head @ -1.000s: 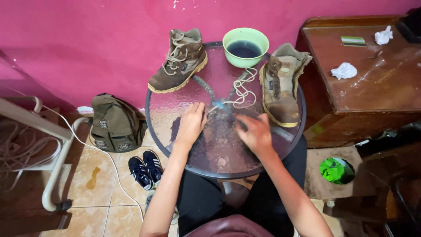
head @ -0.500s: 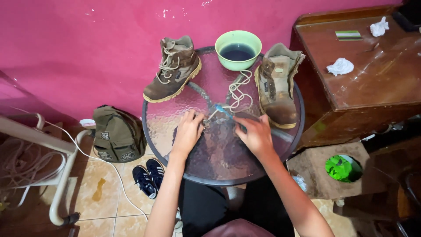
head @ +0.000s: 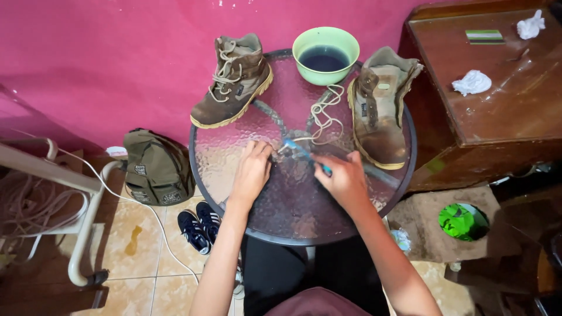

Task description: The person scrubs a pair of beige shoe laces using a toothbrush and a cleaning solution from a green bowl. The laces are held on a glass table next to a pair of hiking boots.

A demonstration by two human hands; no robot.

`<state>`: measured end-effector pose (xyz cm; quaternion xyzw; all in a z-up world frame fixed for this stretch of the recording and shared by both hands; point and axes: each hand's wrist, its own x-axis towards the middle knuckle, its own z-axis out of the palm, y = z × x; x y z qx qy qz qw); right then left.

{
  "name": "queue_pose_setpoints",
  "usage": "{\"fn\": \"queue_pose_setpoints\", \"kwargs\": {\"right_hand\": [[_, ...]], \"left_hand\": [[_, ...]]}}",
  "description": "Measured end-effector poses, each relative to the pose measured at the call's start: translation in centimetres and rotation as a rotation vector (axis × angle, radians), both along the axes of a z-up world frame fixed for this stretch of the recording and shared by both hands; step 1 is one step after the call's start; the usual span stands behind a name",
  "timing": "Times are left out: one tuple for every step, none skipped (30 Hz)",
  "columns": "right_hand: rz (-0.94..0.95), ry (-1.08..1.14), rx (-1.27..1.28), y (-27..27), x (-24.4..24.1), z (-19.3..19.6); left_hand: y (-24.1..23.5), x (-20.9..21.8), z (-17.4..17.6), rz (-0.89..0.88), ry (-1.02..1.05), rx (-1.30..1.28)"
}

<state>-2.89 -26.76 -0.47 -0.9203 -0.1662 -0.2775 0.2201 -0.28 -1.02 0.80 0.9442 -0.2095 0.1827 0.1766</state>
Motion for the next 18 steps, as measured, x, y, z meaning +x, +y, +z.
{"fn": "queue_pose_setpoints", "kwargs": {"right_hand": [[0.006,0.001,-0.004,0.1,-0.1,0.1],[-0.009,-0.001,0.013,0.1,-0.3,0.2],[-0.025,-0.005,0.026,0.0,-0.3,0.4],[-0.020,-0.005,0.019,0.4,-0.6,1.0],[0.024,-0.001,0.043,0.8,-1.0,1.6],[0.068,0.003,0.066,1.2,-1.4,2.2],[0.072,0.005,0.066,0.5,-1.0,1.5],[-0.006,-0.043,0.007,-0.2,-0.6,0.8],[-0.083,-0.097,-0.052,-0.8,0.1,0.2],[-0.078,-0.101,-0.052,-0.4,0.0,0.2],[-0.040,-0.084,-0.014,-0.2,-0.1,0.1],[-0.001,-0.066,0.024,-0.1,-0.3,0.1],[-0.003,-0.065,0.023,0.4,-0.7,0.8],[0.019,-0.022,0.031,0.8,-1.1,1.6],[0.039,0.022,0.041,1.3,-1.5,2.3],[0.034,0.022,0.042,0.8,-1.2,1.9],[-0.022,0.016,0.039,0.3,-0.8,1.5],[-0.078,0.010,0.036,-0.1,-0.4,1.1]], "left_hand": [[-0.1,-0.2,0.4,0.006,0.001,-0.004],[-0.3,-0.5,0.7,-0.017,-0.012,-0.033],[-0.6,-0.6,1.1,-0.040,-0.026,-0.065],[-0.9,-0.7,1.3,-0.034,-0.026,-0.072],[-1.1,-0.9,1.5,-0.031,-0.060,-0.062],[-1.4,-1.1,1.8,-0.027,-0.093,-0.052],[-1.3,-1.1,1.6,-0.023,-0.091,-0.052],[-1.2,-1.2,1.4,-0.036,-0.097,-0.048],[-1.0,-1.0,1.3,-0.047,-0.109,-0.045],[-0.9,-0.9,1.4,-0.042,-0.113,-0.045],[-0.9,-1.0,1.4,-0.054,-0.098,-0.056],[-0.9,-1.0,1.3,-0.065,-0.084,-0.067],[-0.9,-1.0,1.4,-0.067,-0.084,-0.068],[-0.9,-1.1,1.5,-0.066,-0.069,-0.086],[-0.8,-1.0,1.6,-0.068,-0.054,-0.101],[-0.8,-1.0,1.3,-0.073,-0.054,-0.100],[-0.8,-0.9,1.0,-0.066,-0.046,-0.108],[-0.8,-0.8,0.8,-0.059,-0.038,-0.117]]}}
